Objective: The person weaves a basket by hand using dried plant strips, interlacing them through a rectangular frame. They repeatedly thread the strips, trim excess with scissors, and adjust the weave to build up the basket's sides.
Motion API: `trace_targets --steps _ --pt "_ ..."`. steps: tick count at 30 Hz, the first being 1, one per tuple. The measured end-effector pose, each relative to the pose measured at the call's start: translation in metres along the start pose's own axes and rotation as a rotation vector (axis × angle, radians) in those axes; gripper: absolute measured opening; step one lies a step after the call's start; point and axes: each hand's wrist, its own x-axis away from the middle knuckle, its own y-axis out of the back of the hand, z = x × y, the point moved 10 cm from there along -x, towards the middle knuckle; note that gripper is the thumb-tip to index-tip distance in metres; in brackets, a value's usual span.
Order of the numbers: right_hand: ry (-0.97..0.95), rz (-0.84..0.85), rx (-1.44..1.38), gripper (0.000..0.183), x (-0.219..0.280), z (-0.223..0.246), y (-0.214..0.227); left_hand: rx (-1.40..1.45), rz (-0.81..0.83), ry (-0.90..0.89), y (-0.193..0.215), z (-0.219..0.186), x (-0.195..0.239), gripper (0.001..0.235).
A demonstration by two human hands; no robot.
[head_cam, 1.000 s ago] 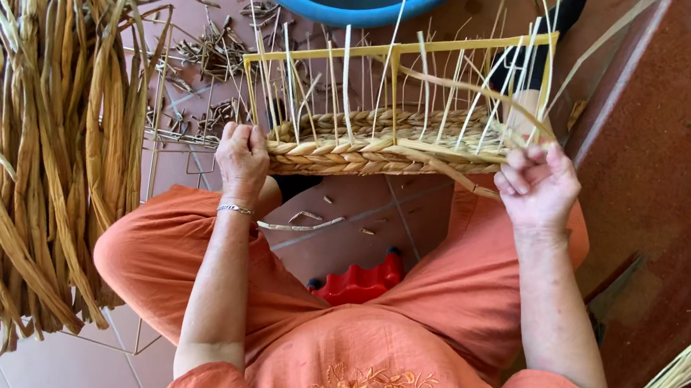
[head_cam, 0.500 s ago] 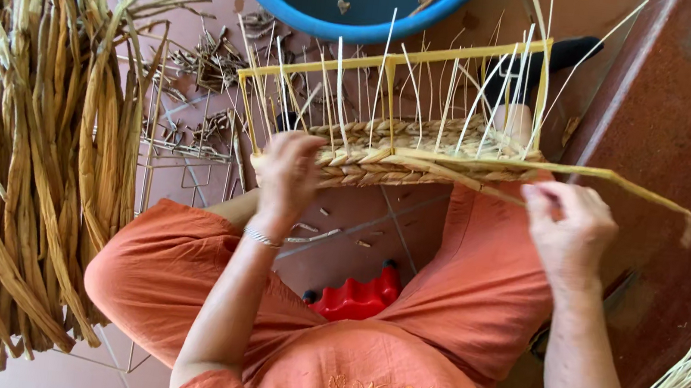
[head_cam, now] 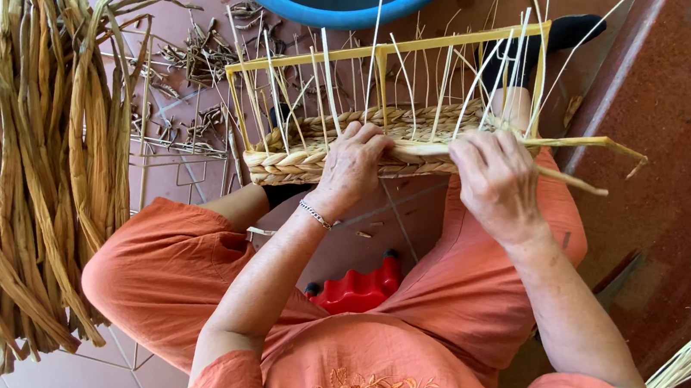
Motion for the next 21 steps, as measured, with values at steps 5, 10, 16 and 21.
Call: trace_targets --steps 5,10,16,21 --pt "-0.312 0.461 -0.04 0.019 0.0 -0.039 -0.055 -0.009 0.076 0.028 0.004 0.004 -0.003 0.04" --pt "-0.508 0.552 -0.312 0.014 0.026 -0.044 -0.054 0.045 0.026 0.005 0.002 -0.005 -0.016 0.028" --pt "-0.163 0.181 -0.18 0.01 -0.007 -0.009 0.007 0.313 -0.117 0.058 0.029 0.002 -0.017 0.015" --pt "-0.076 0.315 -0.138 0.01 0.009 0.045 0.008 0.415 -0.212 0.27 0.089 0.033 0.032 0.015"
